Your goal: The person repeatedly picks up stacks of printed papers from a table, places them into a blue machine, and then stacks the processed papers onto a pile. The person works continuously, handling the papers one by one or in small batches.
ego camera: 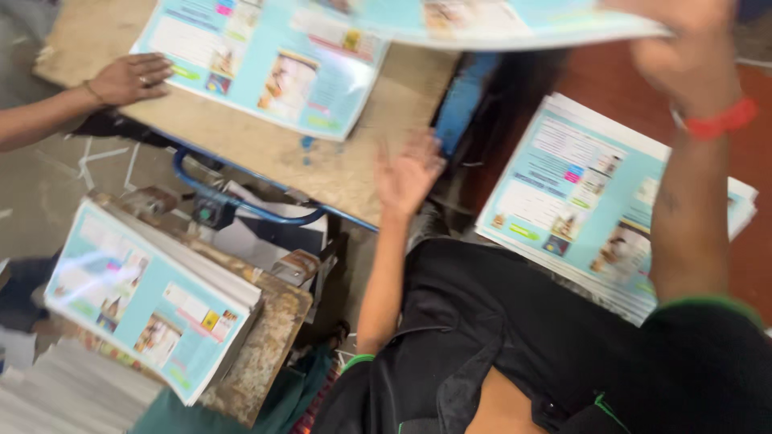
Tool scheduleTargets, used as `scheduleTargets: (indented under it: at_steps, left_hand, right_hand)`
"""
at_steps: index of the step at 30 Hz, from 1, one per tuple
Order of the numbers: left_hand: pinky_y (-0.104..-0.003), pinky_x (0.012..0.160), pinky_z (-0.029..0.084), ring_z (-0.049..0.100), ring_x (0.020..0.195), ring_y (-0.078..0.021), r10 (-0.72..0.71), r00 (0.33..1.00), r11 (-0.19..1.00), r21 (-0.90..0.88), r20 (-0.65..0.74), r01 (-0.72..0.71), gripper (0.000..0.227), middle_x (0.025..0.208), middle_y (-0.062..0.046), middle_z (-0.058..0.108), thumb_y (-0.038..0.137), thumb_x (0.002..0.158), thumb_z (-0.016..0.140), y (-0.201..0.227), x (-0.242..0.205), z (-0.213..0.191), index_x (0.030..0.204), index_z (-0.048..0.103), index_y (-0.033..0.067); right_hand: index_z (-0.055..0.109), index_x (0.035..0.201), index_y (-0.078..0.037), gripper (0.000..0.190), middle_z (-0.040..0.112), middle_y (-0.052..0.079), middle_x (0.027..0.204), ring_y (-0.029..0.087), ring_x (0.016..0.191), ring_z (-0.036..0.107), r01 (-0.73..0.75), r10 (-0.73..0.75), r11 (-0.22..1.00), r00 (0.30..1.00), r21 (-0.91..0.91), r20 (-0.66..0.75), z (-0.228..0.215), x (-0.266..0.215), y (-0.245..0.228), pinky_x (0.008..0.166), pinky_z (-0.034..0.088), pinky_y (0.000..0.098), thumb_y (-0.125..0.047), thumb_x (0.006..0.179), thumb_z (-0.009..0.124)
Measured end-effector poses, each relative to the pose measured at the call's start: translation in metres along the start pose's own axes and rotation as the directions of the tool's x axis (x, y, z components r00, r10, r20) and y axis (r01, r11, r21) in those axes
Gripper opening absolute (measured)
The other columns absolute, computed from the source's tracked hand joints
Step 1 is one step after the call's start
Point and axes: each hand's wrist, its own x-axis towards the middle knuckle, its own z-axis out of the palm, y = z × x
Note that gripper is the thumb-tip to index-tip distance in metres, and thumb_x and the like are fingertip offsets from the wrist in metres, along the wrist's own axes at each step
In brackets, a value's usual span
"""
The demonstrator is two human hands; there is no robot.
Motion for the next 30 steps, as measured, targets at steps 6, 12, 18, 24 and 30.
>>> scheduleTargets:
  at_steps: [6,12,18,24,30]
  left_hand:
    - [-0.055,0.109,0.044,0.053,0.131,-0.035,0.124,0.991,0.868,0.489,-0.049,-0.084,0.077,0.148,-0.018,0.053,0.057,0.092,0.054,0.0,0.004,-0.002,0.151,0.046,0.0077]
    - [-0.036,0.06,0.049,0.062,0.072,-0.0187,0.07,0.786,-0.176,0.768,-0.614,0.616,0.028,0.09,-0.008,0.071,0.008,0.088,0.072,-0.056,0.024,-0.164,0.115,0.074,0.001]
    - [-0.032,0.059,0.051,0.063,0.064,-0.0162,0.184,0.82,-0.522,0.653,-0.541,0.548,0.022,0.079,-0.007,0.073,0.014,0.08,0.078,-0.046,0.0,-0.23,0.097,0.078,-0.0002]
    - [-0.028,0.066,0.055,0.068,0.074,-0.0108,0.376,0.771,-0.163,0.782,-0.515,0.602,0.043,0.094,-0.009,0.075,0.032,0.095,0.07,-0.063,0.013,-0.232,0.119,0.07,-0.0037]
    - [-0.043,0.098,0.051,0.06,0.119,-0.0317,0.113,0.844,-0.386,0.759,-0.525,0.524,0.092,0.129,-0.024,0.062,0.046,0.08,0.084,-0.115,0.016,-0.249,0.138,0.043,-0.0127]
  right_hand:
    - [0.077,0.105,-0.017,0.012,0.062,0.01,0.142,0.037,0.143,0.049,-0.376,0.375,0.926,0.911,0.023,-0.171,-0.061,-0.282,0.021,0.12,0.046,0.0445,-0.012,0.094,0.075]
    - [0.083,0.102,-0.022,0.039,0.066,0.003,0.141,0.036,0.148,0.048,-0.691,0.703,0.705,0.71,-0.16,0.03,0.016,-0.522,0.054,0.129,0.039,0.0428,0.008,0.082,0.068]
    - [0.069,0.13,-0.021,0.077,0.038,0.009,0.165,0.044,0.148,0.028,-0.817,0.886,0.443,0.335,-0.369,0.322,0.058,-0.571,0.047,0.106,0.029,0.0541,-0.007,0.058,0.093]
    - [0.052,0.153,-0.007,0.055,0.04,0.023,0.168,0.041,0.155,0.039,-0.947,0.927,0.282,0.228,0.155,-0.297,0.063,-0.601,0.095,0.128,0.033,0.0491,-0.033,0.109,0.071]
    - [0.04,0.153,-0.002,0.079,0.049,0.028,0.15,0.042,0.14,0.043,-0.947,0.983,0.029,-0.031,0.319,-0.18,0.082,-0.542,0.097,0.115,0.031,0.0517,-0.052,0.099,0.068]
